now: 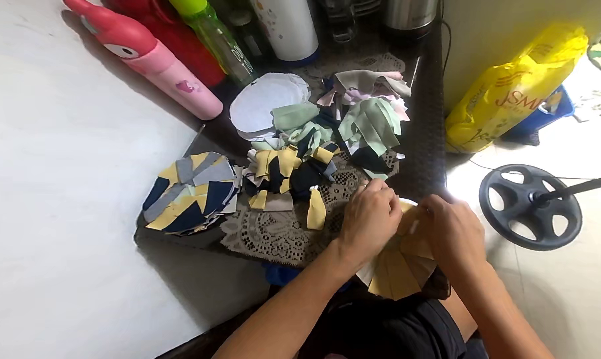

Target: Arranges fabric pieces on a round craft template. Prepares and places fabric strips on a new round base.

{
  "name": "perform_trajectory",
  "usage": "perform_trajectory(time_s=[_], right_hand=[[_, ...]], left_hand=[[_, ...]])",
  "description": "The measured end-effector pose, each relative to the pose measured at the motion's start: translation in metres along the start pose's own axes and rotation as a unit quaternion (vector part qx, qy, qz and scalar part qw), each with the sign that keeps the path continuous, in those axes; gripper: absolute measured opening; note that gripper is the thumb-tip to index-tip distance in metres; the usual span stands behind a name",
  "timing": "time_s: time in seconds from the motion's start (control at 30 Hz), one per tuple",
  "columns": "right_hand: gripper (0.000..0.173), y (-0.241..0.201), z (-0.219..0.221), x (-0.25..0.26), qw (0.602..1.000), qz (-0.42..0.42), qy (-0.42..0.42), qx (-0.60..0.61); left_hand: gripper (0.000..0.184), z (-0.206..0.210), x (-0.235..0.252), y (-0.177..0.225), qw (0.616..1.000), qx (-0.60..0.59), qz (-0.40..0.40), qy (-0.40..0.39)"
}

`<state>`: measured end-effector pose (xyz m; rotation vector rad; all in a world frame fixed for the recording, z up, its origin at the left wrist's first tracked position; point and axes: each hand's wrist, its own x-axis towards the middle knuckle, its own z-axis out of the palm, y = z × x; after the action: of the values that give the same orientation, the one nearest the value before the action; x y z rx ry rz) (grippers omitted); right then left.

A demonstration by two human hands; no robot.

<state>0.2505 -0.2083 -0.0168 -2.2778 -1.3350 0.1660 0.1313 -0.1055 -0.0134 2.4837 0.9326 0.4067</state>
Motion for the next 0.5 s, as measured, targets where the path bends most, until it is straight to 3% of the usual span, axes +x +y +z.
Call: perform_trajectory(time_s=[0.1,0.2,0.33,0.5], right_hand=[[0.011,0.000,-0.022,-0.021,0.995,-0.051,0.001,0.084],[0.013,0.003,-0.045,-0.028,0.981,-0.052,-0.095,0.163],[0.014,0.004,-0.037,-0.004,0.979,0.013,-0.155,0.129],[0.018,0.001,-0.015,0.012,0.991,0.059,-0.108,0.043]], left_hand=[[0.019,-0.029,-0.022,0.005,0.993,-0.102,0.012,-0.059],[0.015,-0.049,-0.035,0.005,0.963,-0.209,-0.023,-0.166],[0.021,-0.038,-0.015,0.011,0.974,-0.104,-0.072,-0.189],[0.024,-0.008,0.006,0.011,0.990,0.005,-0.083,-0.111]])
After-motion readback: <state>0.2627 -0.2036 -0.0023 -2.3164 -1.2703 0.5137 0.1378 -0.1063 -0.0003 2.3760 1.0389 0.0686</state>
